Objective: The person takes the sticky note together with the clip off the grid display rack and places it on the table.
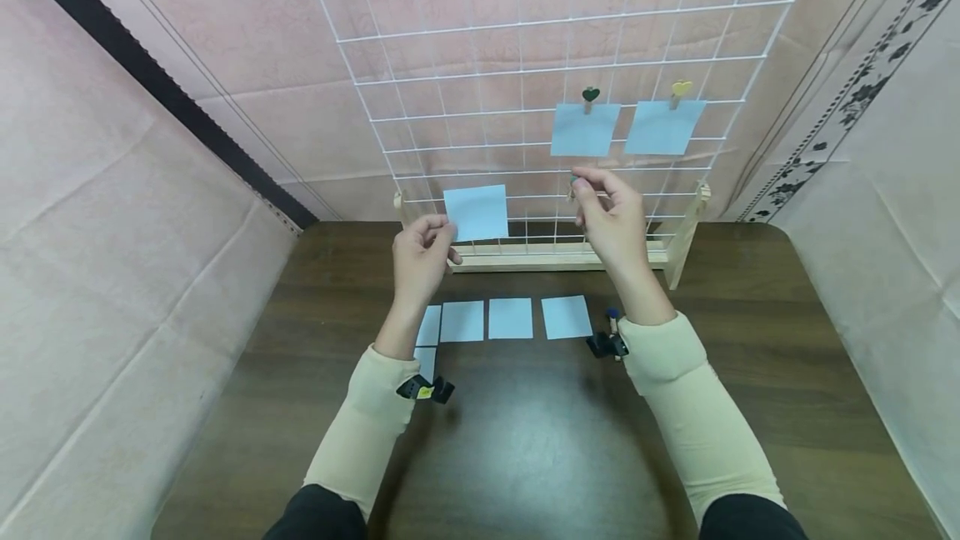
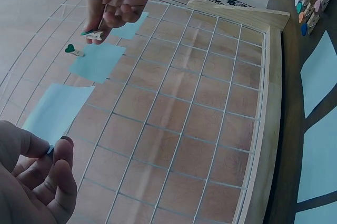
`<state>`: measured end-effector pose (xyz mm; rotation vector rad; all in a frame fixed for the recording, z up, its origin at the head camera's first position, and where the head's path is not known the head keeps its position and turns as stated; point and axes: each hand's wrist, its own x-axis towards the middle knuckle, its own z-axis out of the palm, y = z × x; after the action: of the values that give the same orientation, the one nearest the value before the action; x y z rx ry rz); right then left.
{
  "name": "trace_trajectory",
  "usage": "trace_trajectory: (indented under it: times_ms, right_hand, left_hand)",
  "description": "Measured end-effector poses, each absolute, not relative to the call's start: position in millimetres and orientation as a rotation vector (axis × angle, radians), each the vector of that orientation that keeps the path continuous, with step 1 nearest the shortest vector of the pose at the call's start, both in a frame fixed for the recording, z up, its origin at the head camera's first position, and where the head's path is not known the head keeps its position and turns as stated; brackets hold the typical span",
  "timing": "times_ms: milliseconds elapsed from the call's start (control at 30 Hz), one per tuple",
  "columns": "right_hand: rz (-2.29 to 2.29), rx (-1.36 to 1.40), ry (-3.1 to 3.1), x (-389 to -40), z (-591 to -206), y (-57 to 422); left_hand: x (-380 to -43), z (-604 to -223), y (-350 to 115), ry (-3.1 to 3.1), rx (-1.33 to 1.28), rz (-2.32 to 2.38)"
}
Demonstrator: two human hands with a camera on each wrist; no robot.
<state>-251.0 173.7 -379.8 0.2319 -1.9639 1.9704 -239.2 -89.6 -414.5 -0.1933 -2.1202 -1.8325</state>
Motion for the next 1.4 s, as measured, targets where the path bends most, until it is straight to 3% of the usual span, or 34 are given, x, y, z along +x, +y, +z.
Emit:
trace_trajectory:
  times_ms: [1400]
  right_hand:
    - [2.084,-0.091,-2.023,-207,-451,213]
  left_hand:
    - [-198,-469,-124,-2.187,0.016,-1.831]
